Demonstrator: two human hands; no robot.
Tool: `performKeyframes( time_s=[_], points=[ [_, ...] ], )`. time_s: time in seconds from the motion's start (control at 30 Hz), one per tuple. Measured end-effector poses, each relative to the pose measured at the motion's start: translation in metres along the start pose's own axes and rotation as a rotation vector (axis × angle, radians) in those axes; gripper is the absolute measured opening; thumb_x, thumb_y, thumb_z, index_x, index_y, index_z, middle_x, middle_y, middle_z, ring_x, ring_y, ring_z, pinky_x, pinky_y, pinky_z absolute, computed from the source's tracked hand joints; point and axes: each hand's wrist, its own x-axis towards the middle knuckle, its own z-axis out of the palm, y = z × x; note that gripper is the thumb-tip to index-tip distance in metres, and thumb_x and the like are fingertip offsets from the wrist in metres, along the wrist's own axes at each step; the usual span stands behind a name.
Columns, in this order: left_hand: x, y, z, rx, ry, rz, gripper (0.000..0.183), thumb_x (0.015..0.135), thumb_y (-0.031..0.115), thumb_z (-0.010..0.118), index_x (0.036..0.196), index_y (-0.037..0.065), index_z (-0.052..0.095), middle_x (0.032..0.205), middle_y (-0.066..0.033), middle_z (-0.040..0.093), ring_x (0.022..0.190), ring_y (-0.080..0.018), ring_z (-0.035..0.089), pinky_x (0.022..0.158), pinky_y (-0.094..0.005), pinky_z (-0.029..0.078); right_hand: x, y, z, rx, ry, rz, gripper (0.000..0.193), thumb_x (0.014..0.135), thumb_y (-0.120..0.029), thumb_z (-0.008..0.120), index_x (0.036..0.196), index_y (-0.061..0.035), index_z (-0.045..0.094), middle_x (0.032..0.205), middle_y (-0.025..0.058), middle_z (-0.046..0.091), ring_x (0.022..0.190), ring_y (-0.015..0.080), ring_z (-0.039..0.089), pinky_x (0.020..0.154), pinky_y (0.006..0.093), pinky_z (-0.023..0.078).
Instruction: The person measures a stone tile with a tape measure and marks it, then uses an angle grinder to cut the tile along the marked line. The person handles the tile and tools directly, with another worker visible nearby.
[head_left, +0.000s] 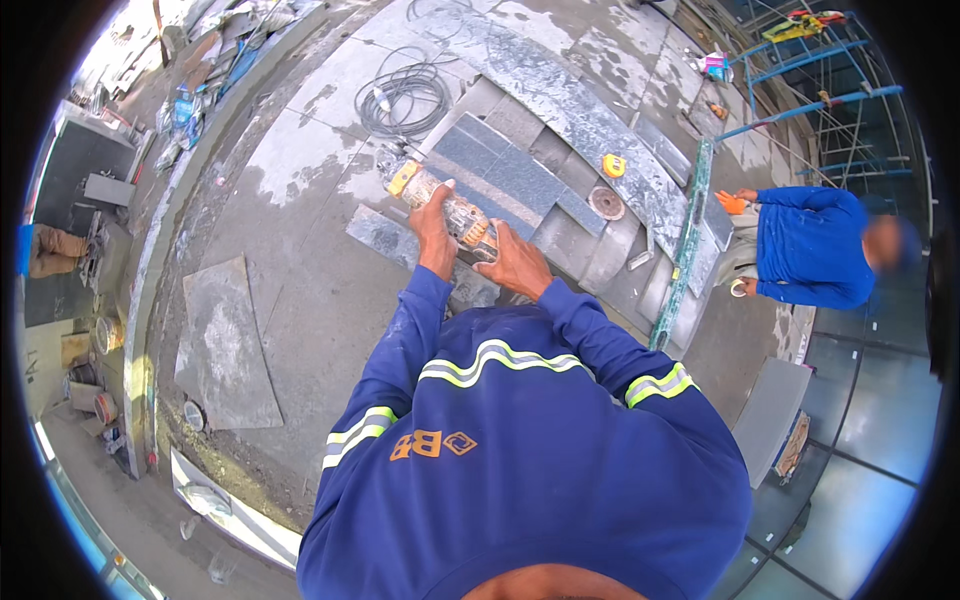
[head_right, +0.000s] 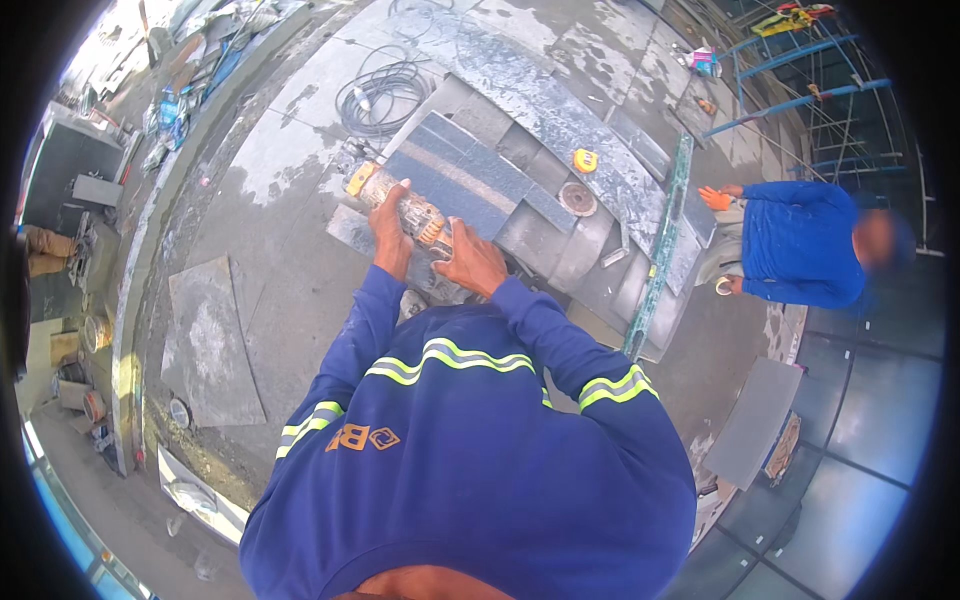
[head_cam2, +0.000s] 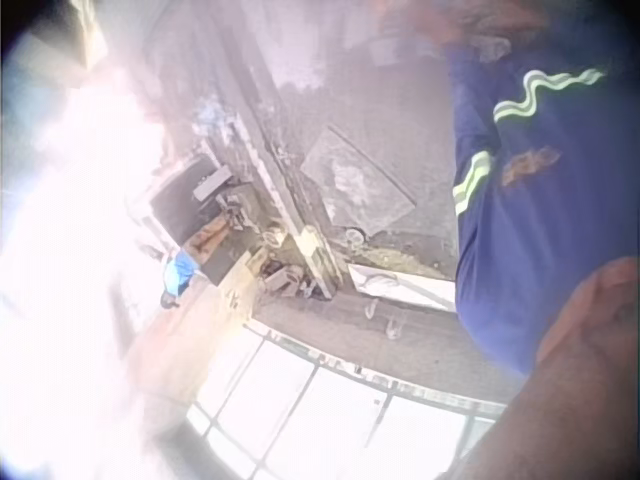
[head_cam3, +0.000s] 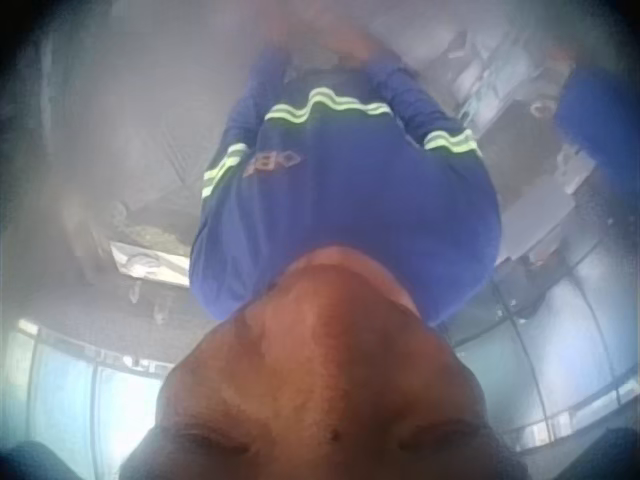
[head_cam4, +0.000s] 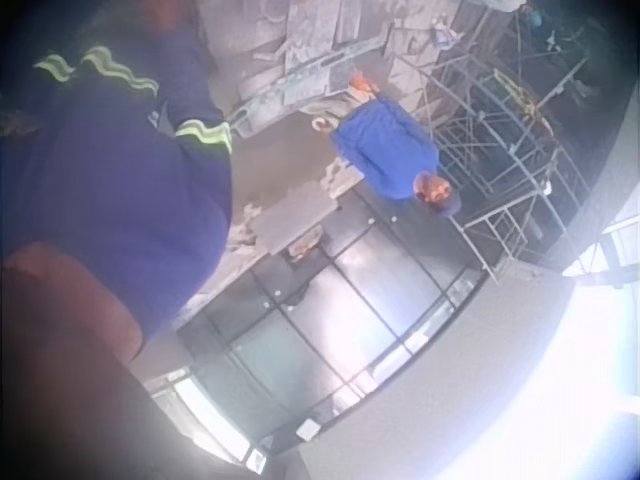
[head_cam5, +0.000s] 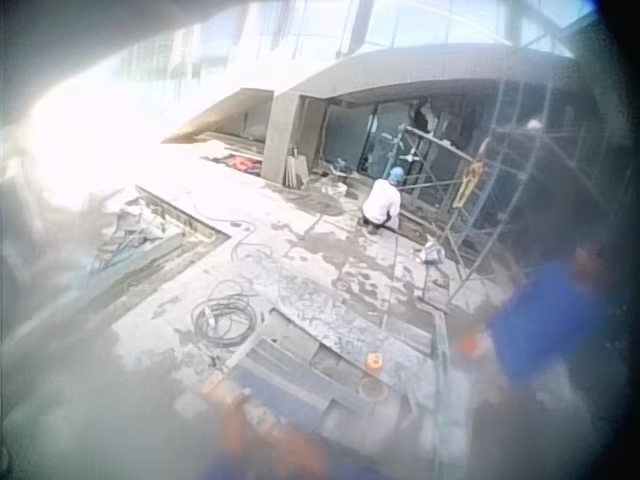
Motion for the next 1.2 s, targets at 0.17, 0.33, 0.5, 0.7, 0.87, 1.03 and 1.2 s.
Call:
performKeyframes(
  time_s=[0.17, 0.33, 0.5, 0.7, 0.87, 1.03, 1.2],
  points=[
    [0.027, -0.039, 0.026, -0.018, -0.029, 0.096, 0.033, 0.083, 0.016, 0.084, 0.103, 0.001, 0.062, 0.085, -0.0095, 0.065, 0.070, -0.0237, 0.068, 0.063, -0.0399, 0.059, 0.016, 0.021, -0.017, -0.071, 0.002, 0.068, 0.087, 0.079, -0.039, 0.081, 0.141, 0.0068, 0.040, 0.125, 0.0338, 0.063, 0.106, 0.0502, 0.068, 0.089, 0.0545, 0.056],
    [0.033, -0.045, 0.046, 0.001, -0.003, -0.034, 0.031, 0.082, 0.011, 0.083, 0.105, 0.002, 0.065, 0.086, -0.0060, 0.065, 0.067, -0.0194, 0.065, 0.063, -0.0369, 0.055, 0.033, 0.047, -0.017, -0.026, 0.095, 0.049, 0.076, 0.079, -0.037, 0.081, 0.131, 0.0066, 0.047, 0.117, 0.0351, 0.067, 0.102, 0.0504, 0.069, 0.085, 0.0545, 0.057],
    [0.065, -0.057, 0.062, 0.070, 0.082, 0.018, 0.033, 0.080, 0.012, 0.082, 0.103, 0.001, 0.061, 0.081, -0.0090, 0.064, 0.063, -0.0242, 0.065, 0.058, -0.0400, 0.056, 0.080, 0.076, -0.024, -0.001, -0.027, 0.041, 0.056, 0.079, -0.034, 0.079, 0.114, 0.0048, 0.058, 0.096, 0.0314, 0.072, 0.090, 0.0500, 0.071, 0.079, 0.0553, 0.058],
    [0.085, -0.060, 0.077, 0.152, 0.152, 0.014, 0.034, 0.082, 0.016, 0.079, 0.103, 0.000, 0.059, 0.079, -0.0125, 0.063, 0.063, -0.0287, 0.068, 0.058, -0.0433, 0.059, 0.114, 0.097, -0.016, 0.078, -0.078, 0.004, 0.047, 0.076, -0.029, 0.079, 0.107, 0.0029, 0.063, 0.093, 0.0295, 0.073, 0.091, 0.0473, 0.073, 0.082, 0.0553, 0.058],
    [0.098, -0.073, 0.080, 0.200, 0.175, 0.031, 0.035, 0.083, 0.018, 0.079, 0.104, -0.001, 0.060, 0.079, -0.0123, 0.064, 0.062, -0.0273, 0.067, 0.057, -0.0420, 0.059, 0.129, 0.113, -0.020, 0.109, -0.118, 0.021, 0.046, 0.076, -0.027, 0.078, 0.106, 0.0040, 0.061, 0.093, 0.0310, 0.073, 0.090, 0.0471, 0.073, 0.082, 0.0552, 0.058],
    [0.095, -0.089, 0.085, 0.251, 0.227, 0.114, 0.030, 0.083, 0.020, 0.081, 0.095, -0.001, 0.064, 0.078, -0.0094, 0.065, 0.058, -0.0210, 0.064, 0.054, -0.0370, 0.055, 0.127, 0.128, -0.019, 0.139, -0.147, 0.001, 0.046, 0.076, -0.027, 0.077, 0.105, 0.0053, 0.060, 0.091, 0.0320, 0.072, 0.089, 0.0476, 0.072, 0.081, 0.0555, 0.058],
    [0.093, -0.089, 0.091, 0.256, 0.239, 0.120, 0.030, 0.085, 0.022, 0.080, 0.095, 0.000, 0.063, 0.078, -0.0094, 0.065, 0.058, -0.0220, 0.064, 0.054, -0.0378, 0.056, 0.130, 0.132, -0.017, 0.154, -0.134, -0.013, 0.046, 0.076, -0.027, 0.077, 0.105, 0.0054, 0.060, 0.091, 0.0319, 0.072, 0.088, 0.0480, 0.072, 0.081, 0.0553, 0.057]
  ],
)
